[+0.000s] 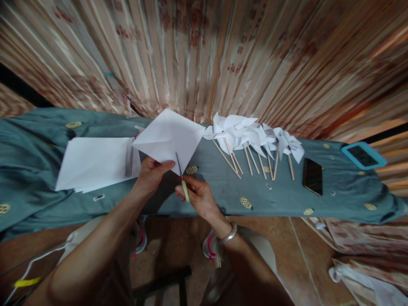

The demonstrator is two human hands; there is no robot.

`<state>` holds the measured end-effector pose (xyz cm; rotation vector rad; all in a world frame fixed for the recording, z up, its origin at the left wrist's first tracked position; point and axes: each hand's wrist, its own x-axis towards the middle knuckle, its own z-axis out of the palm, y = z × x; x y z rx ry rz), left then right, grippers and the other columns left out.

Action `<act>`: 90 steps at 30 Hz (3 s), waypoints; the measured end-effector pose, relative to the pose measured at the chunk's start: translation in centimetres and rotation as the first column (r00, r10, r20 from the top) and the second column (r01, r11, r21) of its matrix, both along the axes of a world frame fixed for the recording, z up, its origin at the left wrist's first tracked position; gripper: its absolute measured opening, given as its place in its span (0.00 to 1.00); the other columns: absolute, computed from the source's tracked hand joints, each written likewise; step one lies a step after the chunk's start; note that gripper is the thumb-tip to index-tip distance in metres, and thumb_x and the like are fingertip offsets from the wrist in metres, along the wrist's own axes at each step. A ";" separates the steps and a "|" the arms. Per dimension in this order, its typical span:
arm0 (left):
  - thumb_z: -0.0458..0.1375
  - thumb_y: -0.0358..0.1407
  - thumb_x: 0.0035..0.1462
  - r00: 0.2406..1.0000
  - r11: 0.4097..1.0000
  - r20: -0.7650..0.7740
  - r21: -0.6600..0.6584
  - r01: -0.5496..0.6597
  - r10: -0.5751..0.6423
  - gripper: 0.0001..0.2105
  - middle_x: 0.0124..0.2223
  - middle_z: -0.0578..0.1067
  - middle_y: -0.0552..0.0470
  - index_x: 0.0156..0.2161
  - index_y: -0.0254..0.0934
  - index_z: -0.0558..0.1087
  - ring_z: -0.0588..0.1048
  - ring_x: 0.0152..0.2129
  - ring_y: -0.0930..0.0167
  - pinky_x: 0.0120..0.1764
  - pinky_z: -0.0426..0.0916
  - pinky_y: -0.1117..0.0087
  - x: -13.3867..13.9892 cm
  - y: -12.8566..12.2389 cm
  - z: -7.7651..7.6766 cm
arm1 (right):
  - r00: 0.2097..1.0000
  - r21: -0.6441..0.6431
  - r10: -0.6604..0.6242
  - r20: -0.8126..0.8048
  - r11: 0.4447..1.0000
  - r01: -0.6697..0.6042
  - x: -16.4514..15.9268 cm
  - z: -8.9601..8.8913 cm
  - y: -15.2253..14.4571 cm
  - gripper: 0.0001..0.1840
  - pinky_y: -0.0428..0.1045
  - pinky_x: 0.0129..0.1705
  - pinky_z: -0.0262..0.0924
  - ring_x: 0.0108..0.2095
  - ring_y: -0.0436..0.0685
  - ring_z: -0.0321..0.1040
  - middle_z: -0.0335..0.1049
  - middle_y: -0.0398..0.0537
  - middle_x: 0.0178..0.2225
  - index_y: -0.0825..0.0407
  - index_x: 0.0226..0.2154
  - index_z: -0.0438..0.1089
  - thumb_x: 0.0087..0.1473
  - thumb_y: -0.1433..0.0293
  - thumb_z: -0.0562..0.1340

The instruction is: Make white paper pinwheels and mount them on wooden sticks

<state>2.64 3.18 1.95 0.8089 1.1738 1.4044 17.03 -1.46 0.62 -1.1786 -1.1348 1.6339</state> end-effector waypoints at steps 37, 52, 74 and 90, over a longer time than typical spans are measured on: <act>0.65 0.33 0.35 0.993 0.995 -0.065 0.015 0.103 -0.102 0.07 0.23 0.73 0.56 0.23 0.35 0.71 0.70 0.23 0.71 0.30 0.64 0.70 0.5 -0.6 -0.4 | 0.998 0.080 -0.001 0.061 0.997 -0.004 0.2 0.5 0.4 0.21 0.45 0.23 0.59 0.20 0.48 0.62 0.66 0.41 0.18 0.52 0.21 0.70 0.42 0.51 0.70; 0.65 0.32 0.35 0.992 0.994 -0.064 -0.002 0.105 -0.105 0.07 0.23 0.73 0.57 0.24 0.34 0.72 0.70 0.22 0.73 0.30 0.63 0.71 0.5 -0.6 -0.4 | 0.997 0.092 -0.003 0.081 0.996 -0.004 0.2 0.5 0.3 0.22 0.45 0.24 0.60 0.20 0.48 0.62 0.70 0.42 0.21 0.51 0.23 0.71 0.42 0.49 0.69; 0.65 0.32 0.34 0.994 0.995 -0.035 0.004 0.099 -0.099 0.08 0.24 0.74 0.57 0.25 0.35 0.72 0.70 0.23 0.73 0.31 0.64 0.71 0.5 -0.6 -0.4 | 0.998 0.077 0.026 0.058 0.997 -0.030 0.2 0.4 0.2 0.22 0.45 0.23 0.58 0.20 0.47 0.61 0.70 0.42 0.22 0.51 0.28 0.73 0.44 0.49 0.68; 0.63 0.31 0.33 0.998 0.997 -0.043 0.065 -0.033 0.036 0.10 0.25 0.75 0.56 0.28 0.37 0.74 0.72 0.26 0.70 0.34 0.66 0.69 -2.3 0.6 -1.0 | 0.984 0.038 -0.083 0.157 0.996 0.078 8.5 2.0 1.8 0.28 0.46 0.25 0.57 0.25 0.50 0.66 0.77 0.50 0.31 0.53 0.38 0.74 0.45 0.47 0.68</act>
